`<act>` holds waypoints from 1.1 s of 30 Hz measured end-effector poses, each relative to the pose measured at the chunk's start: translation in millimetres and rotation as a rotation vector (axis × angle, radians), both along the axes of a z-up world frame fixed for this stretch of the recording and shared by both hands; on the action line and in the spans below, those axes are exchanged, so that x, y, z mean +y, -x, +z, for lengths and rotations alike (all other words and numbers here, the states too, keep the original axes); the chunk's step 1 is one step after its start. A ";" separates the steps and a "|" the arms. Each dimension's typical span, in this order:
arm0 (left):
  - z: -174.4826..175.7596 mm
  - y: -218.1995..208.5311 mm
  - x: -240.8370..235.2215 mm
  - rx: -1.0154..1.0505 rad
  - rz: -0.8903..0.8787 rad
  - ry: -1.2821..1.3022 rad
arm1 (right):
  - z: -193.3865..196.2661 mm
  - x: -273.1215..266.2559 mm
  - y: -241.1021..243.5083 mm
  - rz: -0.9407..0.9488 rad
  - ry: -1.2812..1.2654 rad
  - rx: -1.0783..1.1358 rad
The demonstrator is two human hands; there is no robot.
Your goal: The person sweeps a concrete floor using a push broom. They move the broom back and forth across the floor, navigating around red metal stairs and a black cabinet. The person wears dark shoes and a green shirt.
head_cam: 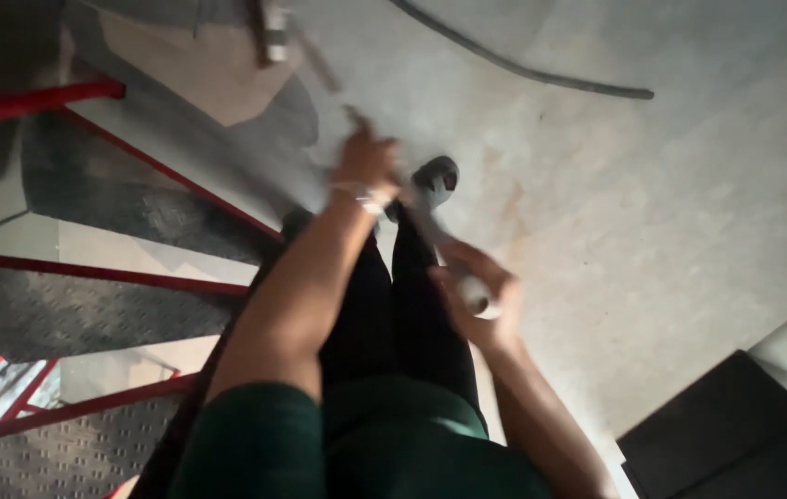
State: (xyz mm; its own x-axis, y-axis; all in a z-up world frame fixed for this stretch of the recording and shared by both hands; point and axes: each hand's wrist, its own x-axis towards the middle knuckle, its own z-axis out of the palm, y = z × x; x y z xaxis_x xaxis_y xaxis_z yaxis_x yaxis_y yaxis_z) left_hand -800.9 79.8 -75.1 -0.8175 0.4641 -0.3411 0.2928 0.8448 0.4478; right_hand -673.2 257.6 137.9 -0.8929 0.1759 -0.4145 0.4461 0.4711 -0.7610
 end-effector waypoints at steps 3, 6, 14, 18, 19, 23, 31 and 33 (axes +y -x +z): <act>-2.9 -46.9 141.2 -0.220 -0.282 0.112 | 45.3 81.6 -46.1 -0.366 -0.103 -0.146; 49.0 -97.6 247.2 -0.418 -0.146 -0.173 | 96.9 120.7 -80.6 -0.294 -0.417 0.041; 179.0 -77.7 233.2 -0.296 -0.295 -0.389 | 199.7 152.2 -104.8 0.081 -0.578 0.109; 151.1 -18.6 164.6 -0.126 -0.234 -0.175 | 138.1 132.6 -61.9 -0.122 -0.337 0.181; 134.1 0.2 136.9 -0.102 -0.209 -0.125 | 125.8 123.6 -48.2 -0.026 -0.421 -0.074; 60.6 49.7 71.7 -0.019 -0.069 0.163 | 26.8 56.6 18.2 -0.224 0.078 -0.059; 51.5 -70.4 245.8 -0.266 -0.396 0.103 | 76.7 142.2 -91.6 -0.562 -0.355 -0.285; 98.6 -86.9 271.0 -0.270 -0.563 0.009 | 119.2 163.2 -122.9 -0.527 -0.441 -0.049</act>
State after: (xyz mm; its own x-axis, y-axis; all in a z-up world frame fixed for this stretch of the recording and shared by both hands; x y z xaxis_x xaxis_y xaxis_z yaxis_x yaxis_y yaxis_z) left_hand -714.0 350.8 23.5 -0.3328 0.7946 -0.5077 0.5718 0.5982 0.5614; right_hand -550.3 420.8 257.1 -0.6236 0.7432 -0.2423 0.7300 0.4427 -0.5207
